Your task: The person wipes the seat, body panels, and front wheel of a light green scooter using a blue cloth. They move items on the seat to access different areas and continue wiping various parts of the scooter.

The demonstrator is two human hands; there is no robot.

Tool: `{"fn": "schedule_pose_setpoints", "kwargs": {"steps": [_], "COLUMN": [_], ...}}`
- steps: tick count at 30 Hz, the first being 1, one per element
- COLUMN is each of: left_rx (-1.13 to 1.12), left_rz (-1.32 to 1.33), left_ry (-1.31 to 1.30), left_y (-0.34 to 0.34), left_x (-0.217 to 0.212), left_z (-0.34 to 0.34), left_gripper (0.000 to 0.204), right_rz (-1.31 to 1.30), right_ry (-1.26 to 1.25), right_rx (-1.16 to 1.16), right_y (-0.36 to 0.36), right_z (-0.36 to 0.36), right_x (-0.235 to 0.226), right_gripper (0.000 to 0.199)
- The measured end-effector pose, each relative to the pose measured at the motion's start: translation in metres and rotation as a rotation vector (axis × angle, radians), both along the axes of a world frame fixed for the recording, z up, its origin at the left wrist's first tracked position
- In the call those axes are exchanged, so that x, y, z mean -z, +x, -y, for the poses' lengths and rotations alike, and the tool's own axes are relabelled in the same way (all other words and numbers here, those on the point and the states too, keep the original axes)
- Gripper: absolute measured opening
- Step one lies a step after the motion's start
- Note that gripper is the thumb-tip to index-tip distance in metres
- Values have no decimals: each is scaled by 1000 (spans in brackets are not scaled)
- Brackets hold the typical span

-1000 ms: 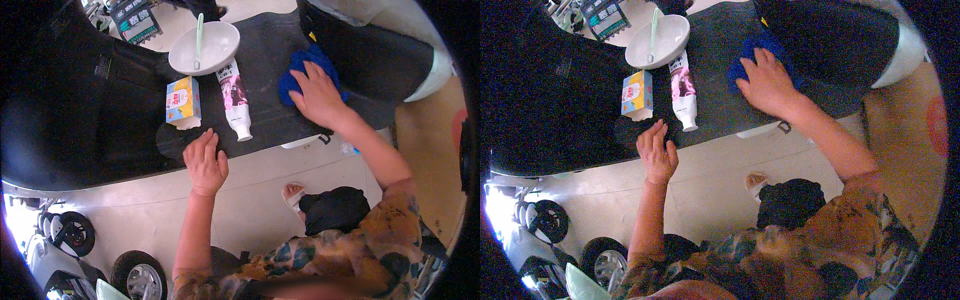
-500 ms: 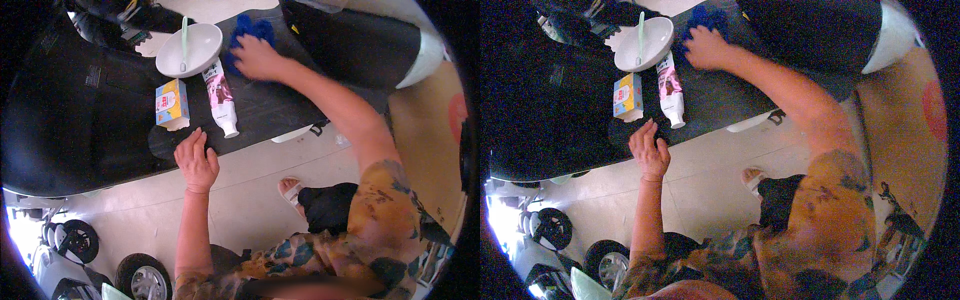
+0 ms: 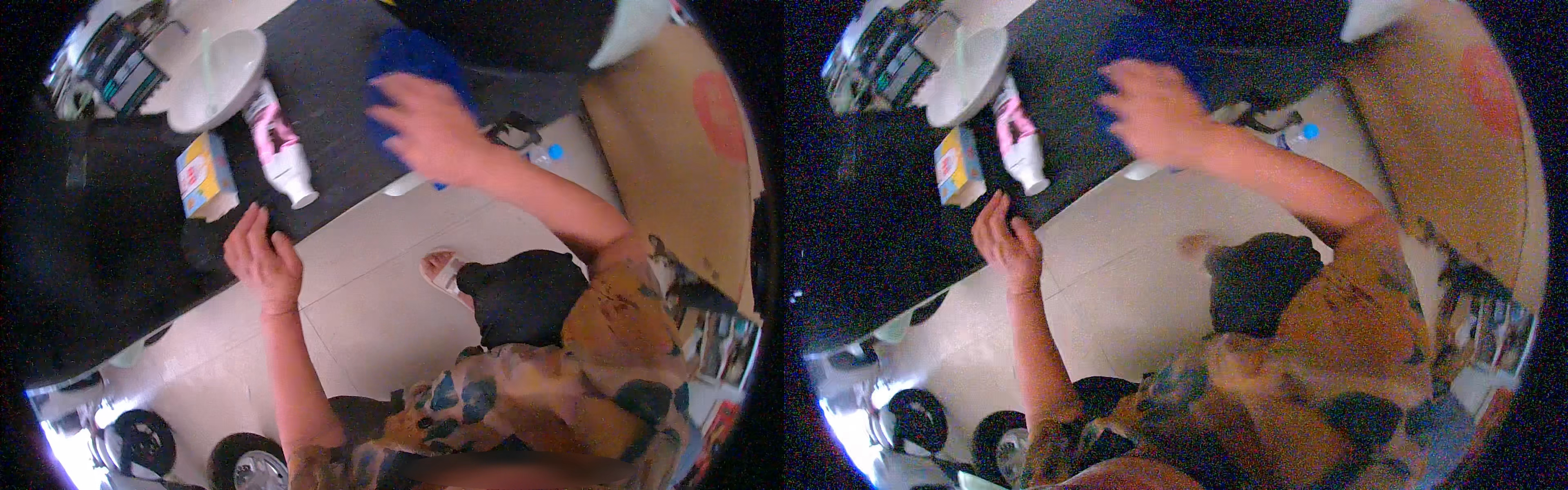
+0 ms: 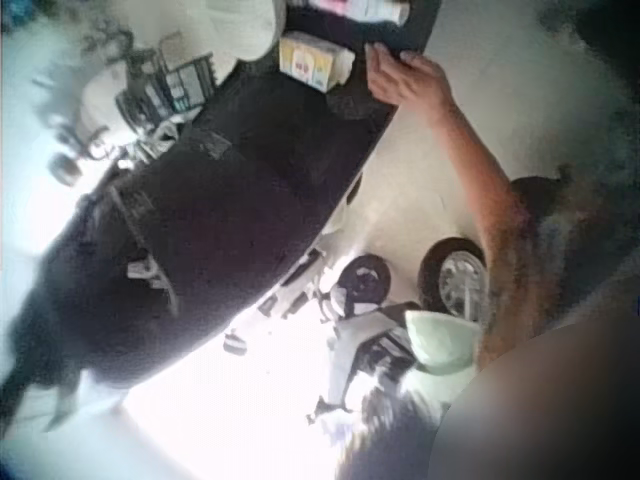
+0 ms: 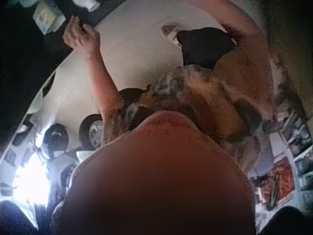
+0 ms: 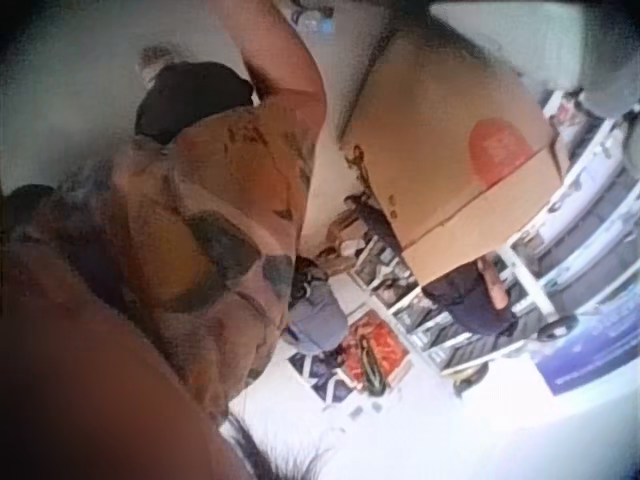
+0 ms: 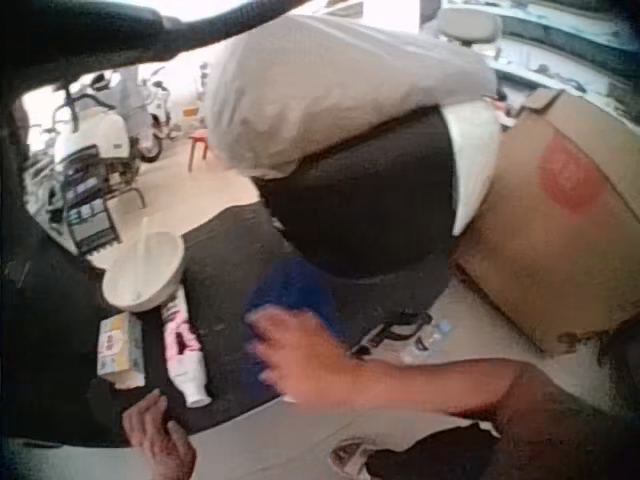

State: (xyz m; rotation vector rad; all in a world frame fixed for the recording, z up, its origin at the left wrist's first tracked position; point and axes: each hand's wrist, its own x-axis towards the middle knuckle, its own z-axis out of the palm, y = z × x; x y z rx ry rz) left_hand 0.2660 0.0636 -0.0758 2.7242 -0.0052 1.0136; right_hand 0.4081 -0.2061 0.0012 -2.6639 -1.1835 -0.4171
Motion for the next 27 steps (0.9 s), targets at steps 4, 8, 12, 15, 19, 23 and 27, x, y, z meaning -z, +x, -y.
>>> {"fn": "schedule_pose_setpoints", "kwargs": {"steps": [4,8,12,15,19,23,27], "left_rx": [16,31,10,2,-43,-6,-17], "left_rz": [39,76,98,76,8,36,16], "left_ry": [66,99,143,69,88,40,-9], "left_y": [-2,2,1,2,5,7,2], "left_x": [0,0,-2,7,6,5,1], "left_z": [-4,2,-1,4,-2,-1,3], "left_gripper": [32,29,30,32,42,38,38], "right_rz": [31,266,485,581,581,452,322], "right_ry": [145,192,155,99,11,137,268], "right_rx": [-163,134,343,542,530,270,71], "right_y": [-19,12,33,54,58,24,22], "right_z": [-7,85,179,233,213,133,91], "right_x": [11,20,27,31,46,40,40], "right_gripper": [42,35,28,30,30,33,39]}}
